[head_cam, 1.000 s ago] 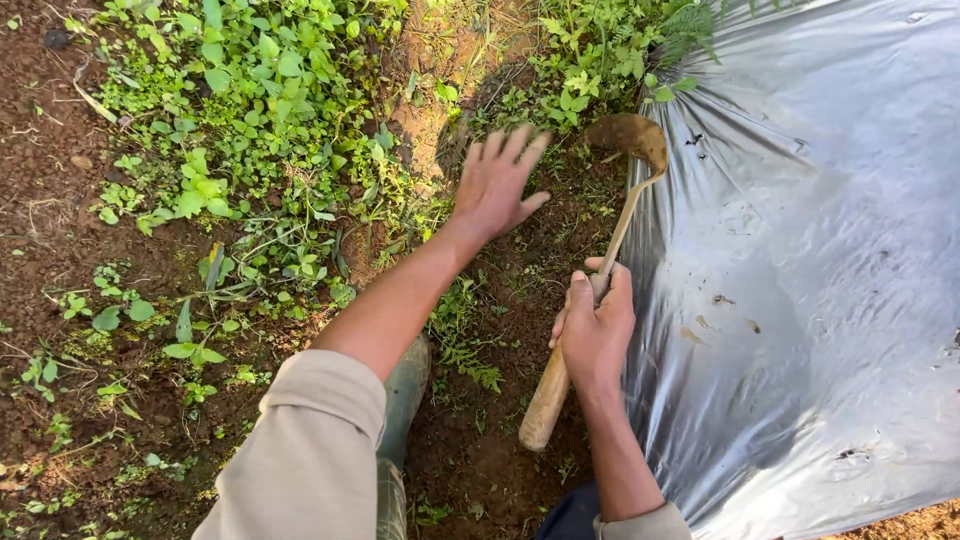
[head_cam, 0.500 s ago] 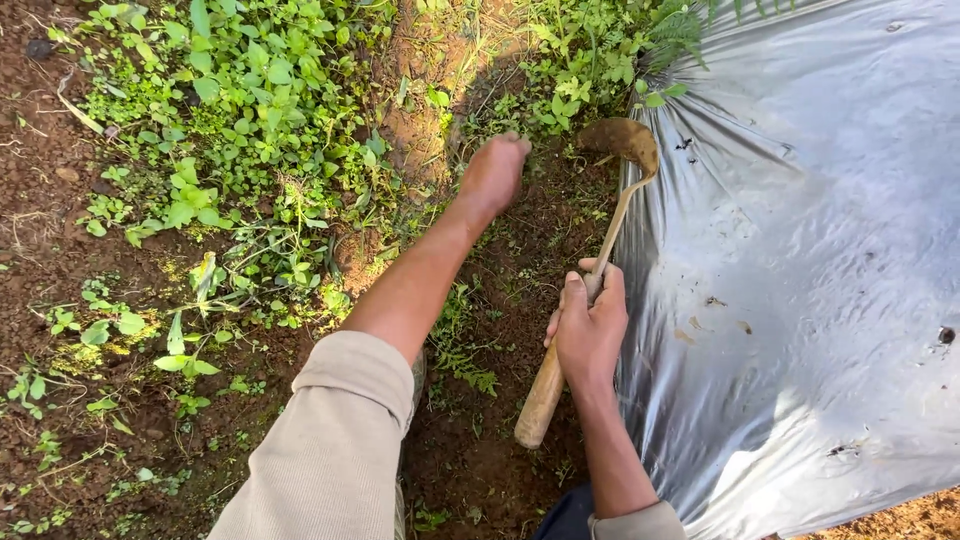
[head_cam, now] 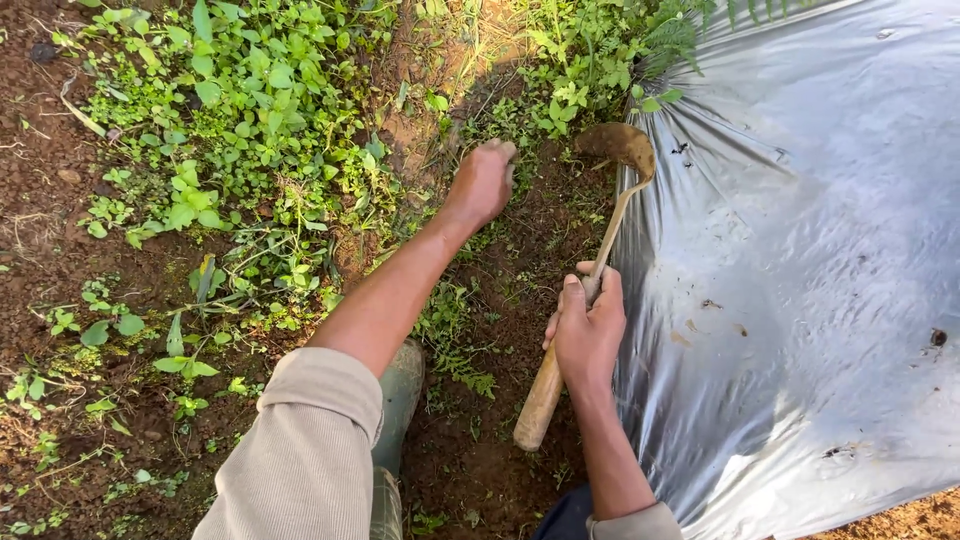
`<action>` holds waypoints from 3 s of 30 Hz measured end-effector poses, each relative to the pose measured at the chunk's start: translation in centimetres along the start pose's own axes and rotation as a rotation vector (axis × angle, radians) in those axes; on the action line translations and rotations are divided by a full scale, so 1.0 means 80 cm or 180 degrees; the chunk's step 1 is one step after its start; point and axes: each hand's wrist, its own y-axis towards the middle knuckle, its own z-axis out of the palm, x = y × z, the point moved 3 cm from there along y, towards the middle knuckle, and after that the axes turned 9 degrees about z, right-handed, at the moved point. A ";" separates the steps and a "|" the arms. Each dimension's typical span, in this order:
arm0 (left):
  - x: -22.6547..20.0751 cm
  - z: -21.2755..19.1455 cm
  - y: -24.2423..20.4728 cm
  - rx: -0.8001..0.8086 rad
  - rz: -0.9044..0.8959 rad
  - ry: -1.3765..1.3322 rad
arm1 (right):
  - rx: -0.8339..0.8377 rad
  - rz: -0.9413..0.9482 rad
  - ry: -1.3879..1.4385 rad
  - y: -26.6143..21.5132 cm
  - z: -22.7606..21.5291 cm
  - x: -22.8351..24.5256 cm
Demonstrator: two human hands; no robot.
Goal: Weeding the edge of a garden bed using a hand sickle and manual pulling.
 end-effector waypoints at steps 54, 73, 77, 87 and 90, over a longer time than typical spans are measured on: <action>0.043 -0.028 -0.073 0.1322 -0.0184 0.1563 | -0.0602 -0.0085 0.0617 -0.045 0.083 -0.007; -0.005 -0.144 -0.189 0.1024 0.0288 0.1543 | 0.0056 0.1117 0.0934 -0.125 0.156 -0.139; -0.015 -0.124 -0.205 0.1230 0.0169 0.1162 | 0.0072 0.1382 0.0724 -0.178 0.164 -0.166; 0.033 -0.070 -0.216 0.1119 0.0271 0.1368 | -0.0628 0.0203 0.0672 -0.094 0.099 -0.059; 0.000 -0.082 -0.178 0.0582 0.0602 0.1431 | -0.0707 0.0302 0.0814 -0.088 0.102 -0.066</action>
